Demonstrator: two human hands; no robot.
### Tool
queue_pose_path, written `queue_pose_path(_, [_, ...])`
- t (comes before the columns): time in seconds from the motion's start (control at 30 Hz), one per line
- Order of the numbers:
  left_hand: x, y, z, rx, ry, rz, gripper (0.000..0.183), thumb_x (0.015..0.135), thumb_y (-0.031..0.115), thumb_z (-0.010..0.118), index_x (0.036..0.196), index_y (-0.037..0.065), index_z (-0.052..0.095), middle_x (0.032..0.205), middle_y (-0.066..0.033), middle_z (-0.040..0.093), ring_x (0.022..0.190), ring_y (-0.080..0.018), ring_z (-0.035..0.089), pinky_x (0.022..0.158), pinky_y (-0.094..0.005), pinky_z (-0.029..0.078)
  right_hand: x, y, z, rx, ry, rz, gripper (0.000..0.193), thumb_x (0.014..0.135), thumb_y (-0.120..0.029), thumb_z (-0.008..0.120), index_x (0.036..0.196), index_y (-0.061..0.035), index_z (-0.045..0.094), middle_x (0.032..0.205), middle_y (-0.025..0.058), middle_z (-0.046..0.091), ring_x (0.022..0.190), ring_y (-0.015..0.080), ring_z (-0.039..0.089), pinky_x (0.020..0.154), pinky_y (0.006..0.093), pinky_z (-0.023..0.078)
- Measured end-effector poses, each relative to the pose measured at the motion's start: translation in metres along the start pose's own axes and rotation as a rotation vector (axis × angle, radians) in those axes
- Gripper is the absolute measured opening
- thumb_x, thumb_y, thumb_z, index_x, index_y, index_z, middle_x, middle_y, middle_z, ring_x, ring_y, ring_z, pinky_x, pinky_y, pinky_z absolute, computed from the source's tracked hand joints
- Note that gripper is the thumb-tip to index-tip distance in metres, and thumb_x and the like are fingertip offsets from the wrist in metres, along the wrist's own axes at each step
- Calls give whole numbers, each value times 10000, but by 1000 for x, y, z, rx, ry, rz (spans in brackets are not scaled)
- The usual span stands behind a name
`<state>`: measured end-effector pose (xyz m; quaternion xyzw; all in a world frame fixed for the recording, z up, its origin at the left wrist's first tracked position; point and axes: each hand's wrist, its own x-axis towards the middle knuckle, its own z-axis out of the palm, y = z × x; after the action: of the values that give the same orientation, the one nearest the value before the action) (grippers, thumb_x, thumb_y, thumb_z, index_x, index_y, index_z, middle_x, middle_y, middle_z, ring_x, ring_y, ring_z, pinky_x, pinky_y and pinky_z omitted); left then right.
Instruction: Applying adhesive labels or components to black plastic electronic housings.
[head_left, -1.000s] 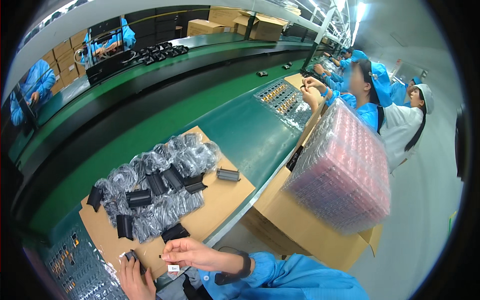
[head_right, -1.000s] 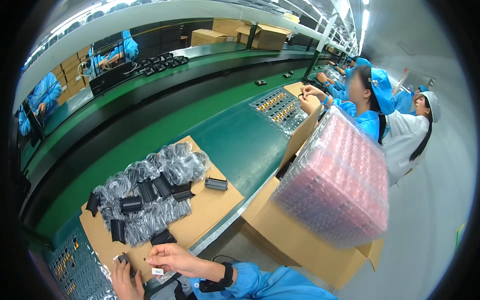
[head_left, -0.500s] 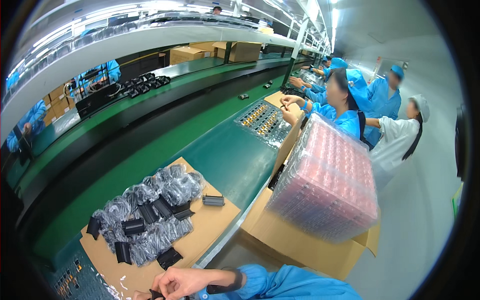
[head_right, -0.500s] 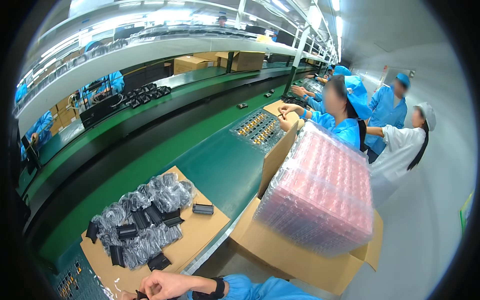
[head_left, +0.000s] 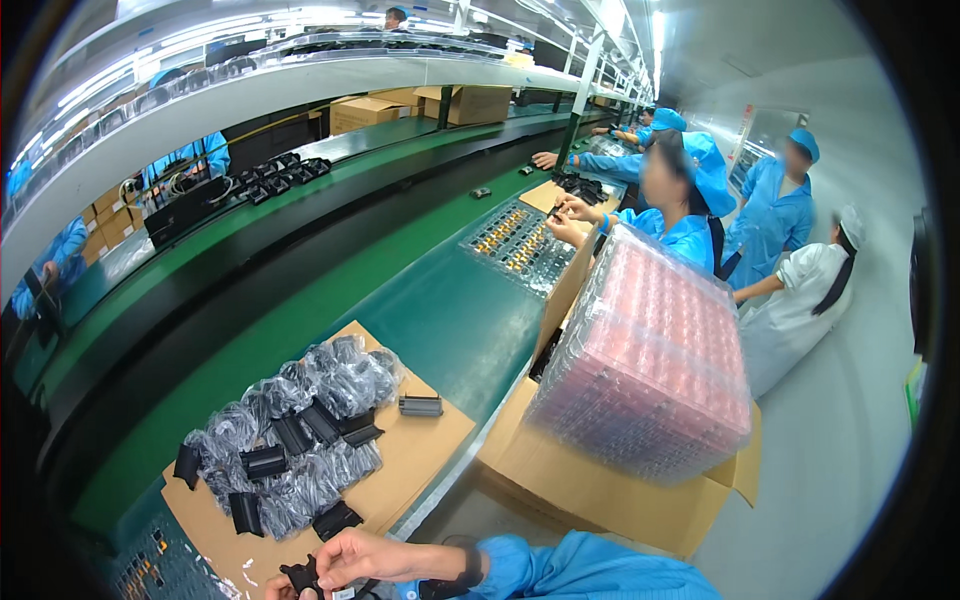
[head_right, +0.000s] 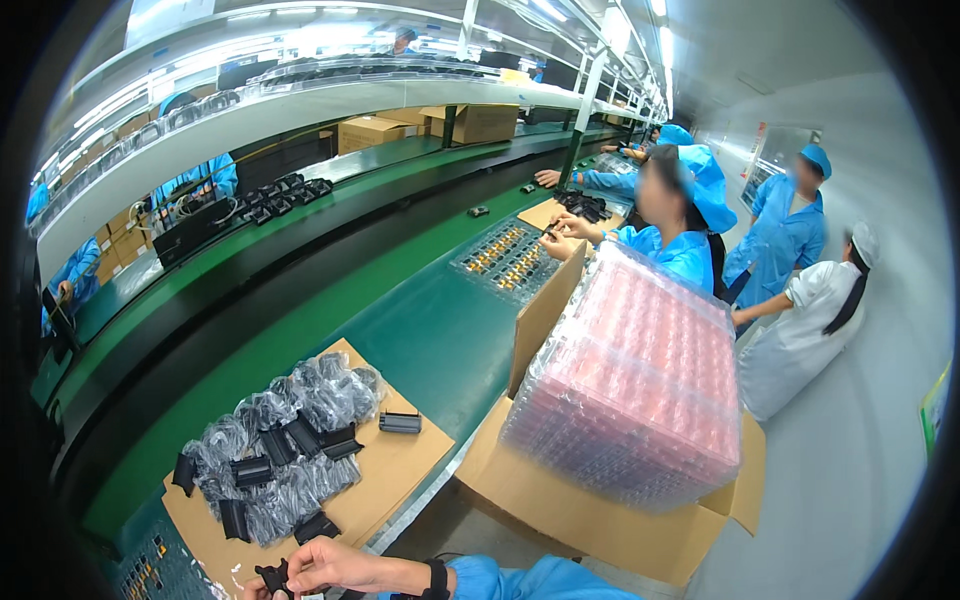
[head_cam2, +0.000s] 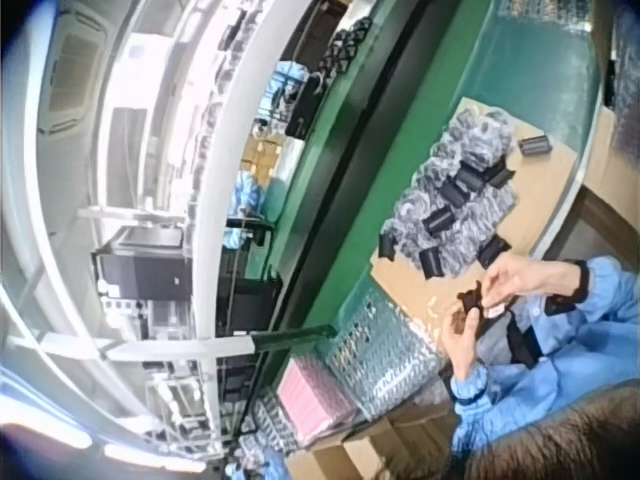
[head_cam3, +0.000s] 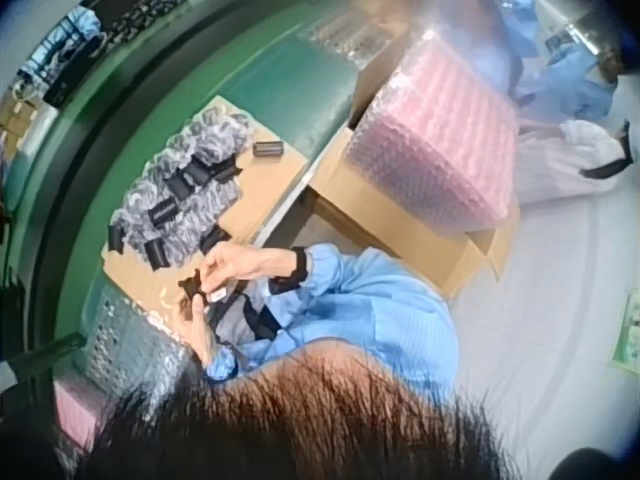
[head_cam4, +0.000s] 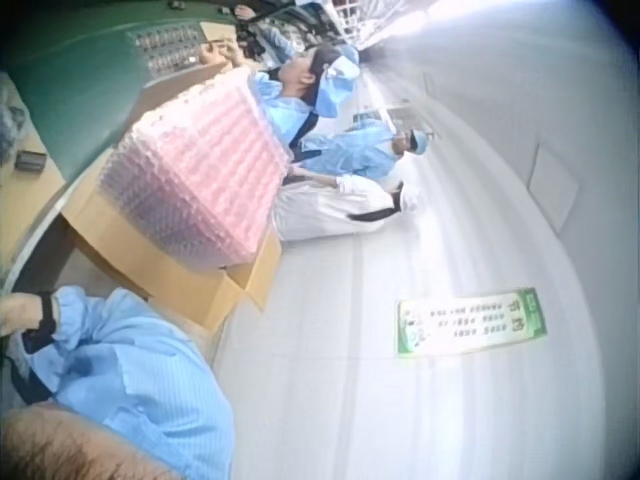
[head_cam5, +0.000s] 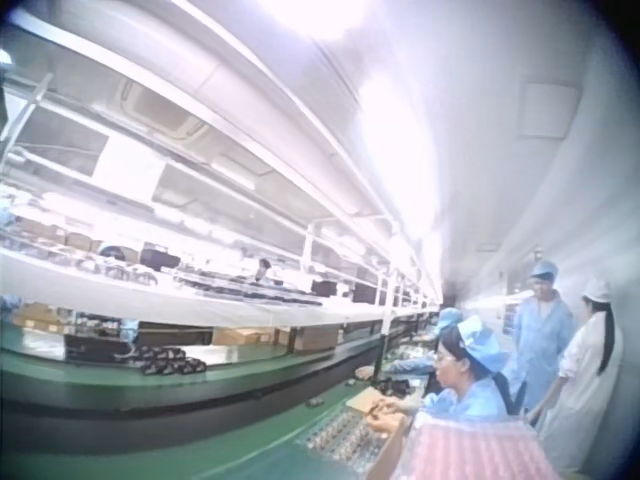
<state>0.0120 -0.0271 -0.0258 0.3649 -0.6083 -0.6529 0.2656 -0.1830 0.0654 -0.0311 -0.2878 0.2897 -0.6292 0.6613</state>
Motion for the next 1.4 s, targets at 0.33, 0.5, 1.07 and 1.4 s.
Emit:
queue_pose_path(0.33, [-5,43,4,-29,-57,103,368,888,32,698,1228,-54,587,1147,-128,643,1025,-206,614,922,-322,488,-7,-6,18,-365,29,81,174,896,-104,681,962,53,646,922,121,696,826,208,684,719,322,546])
queue_pose_path(0.5, [-13,45,-8,264,-182,90,245,800,10,775,1024,-45,694,988,-126,713,933,-193,676,862,-323,534,-15,-22,25,-448,-74,-48,137,849,-118,768,871,-1,699,764,32,692,702,96,652,628,245,535])
queue_pose_path(1.07, [-2,29,21,-343,25,113,309,929,-77,615,1234,-61,569,1172,-149,652,1089,-189,633,930,-294,518,3,-36,58,-412,339,-32,109,884,-10,724,965,60,704,861,67,716,815,94,677,702,218,540])
queue_pose_path(1.4, [-7,31,26,-282,13,189,285,941,-86,587,1224,-54,578,1162,-126,646,1112,-184,613,962,-310,485,2,-34,61,-425,439,-26,104,898,-39,718,937,56,703,800,46,701,736,55,642,601,197,499])
